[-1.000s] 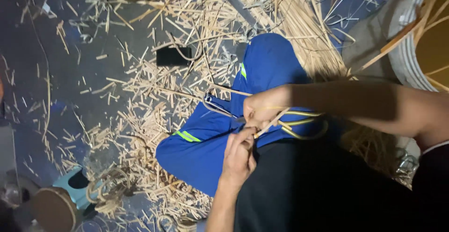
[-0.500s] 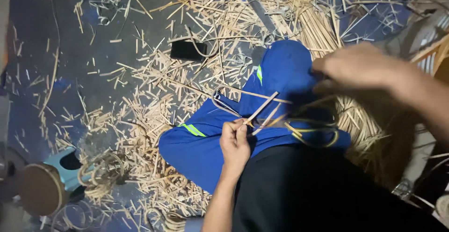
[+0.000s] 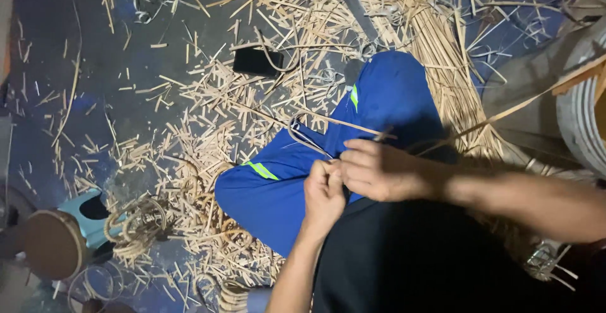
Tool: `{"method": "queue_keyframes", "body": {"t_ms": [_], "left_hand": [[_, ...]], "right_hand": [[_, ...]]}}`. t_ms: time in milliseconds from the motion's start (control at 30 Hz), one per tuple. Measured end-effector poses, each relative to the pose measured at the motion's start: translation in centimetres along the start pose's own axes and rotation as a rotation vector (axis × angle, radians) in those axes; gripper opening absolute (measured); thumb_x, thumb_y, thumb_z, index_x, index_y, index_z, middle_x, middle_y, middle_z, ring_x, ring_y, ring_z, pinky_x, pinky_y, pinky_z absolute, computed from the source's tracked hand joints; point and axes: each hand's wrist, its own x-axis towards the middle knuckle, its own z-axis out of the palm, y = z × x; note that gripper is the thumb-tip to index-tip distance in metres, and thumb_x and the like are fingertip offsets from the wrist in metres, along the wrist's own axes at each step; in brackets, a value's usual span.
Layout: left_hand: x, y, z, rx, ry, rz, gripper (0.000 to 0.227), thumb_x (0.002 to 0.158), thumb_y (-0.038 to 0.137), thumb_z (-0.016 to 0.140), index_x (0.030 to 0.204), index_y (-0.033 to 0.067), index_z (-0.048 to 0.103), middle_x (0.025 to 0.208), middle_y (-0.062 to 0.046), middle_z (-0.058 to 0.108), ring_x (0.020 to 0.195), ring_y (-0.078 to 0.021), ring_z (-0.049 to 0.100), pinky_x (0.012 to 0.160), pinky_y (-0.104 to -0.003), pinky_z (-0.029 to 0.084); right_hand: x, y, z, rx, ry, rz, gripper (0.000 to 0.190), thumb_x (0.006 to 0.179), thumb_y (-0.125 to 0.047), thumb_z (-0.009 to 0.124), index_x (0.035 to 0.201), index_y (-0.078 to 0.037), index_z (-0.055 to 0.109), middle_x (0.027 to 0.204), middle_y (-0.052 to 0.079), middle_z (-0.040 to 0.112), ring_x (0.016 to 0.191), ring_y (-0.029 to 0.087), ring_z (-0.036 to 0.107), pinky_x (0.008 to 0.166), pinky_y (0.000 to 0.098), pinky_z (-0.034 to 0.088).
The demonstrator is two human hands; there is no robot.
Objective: The recorder is peeling and shaping bamboo strips for furniture or basket weaving.
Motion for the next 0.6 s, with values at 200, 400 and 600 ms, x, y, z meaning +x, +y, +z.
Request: {"method": "queue_keyframes", "body": {"t_ms": [200,400,600], "left_hand": [[-0.2,2.2,0.3,0.389,-0.153,0.161,0.011,0.099,0.000,0.065,0.093,-0.0016,0.056,0.087,-0.018,0.068,0.077,-0.0316,0.068,0.069,-0.039,0.054],[-1.6,2.2,0.3,0.356,-0.187,0.477,0.011,0.097,-0.006,0.065,0.097,-0.0012,0.055,0.098,-0.020,0.068,0.088,-0.0371,0.067,0.078,-0.041,0.055],[-1.4,3.4,0.6,0.373,-0.169,0.498,0.011,0.097,-0.005,0.066,0.106,-0.0014,0.059,0.102,-0.019,0.069,0.091,-0.0354,0.068,0.081,-0.041,0.056]], "right_hand": [[-1.1,2.4,1.7,0.515,-0.200,0.292,0.010,0.088,-0.019,0.071,0.086,-0.009,0.068,0.080,0.009,0.061,0.069,0.026,0.066,0.058,0.0407,0.053],[-2.9,1.7,5.0,0.845,-0.104,0.623,0.011,0.087,-0.014,0.065,0.079,-0.010,0.072,0.074,0.010,0.068,0.068,0.026,0.068,0.058,0.0370,0.053],[0.8,3.3,2.3,1.023,-0.779,1.142,0.033,0.091,-0.033,0.067,0.070,-0.007,0.070,0.055,0.010,0.065,0.046,0.018,0.064,0.047,0.0350,0.050]]}}
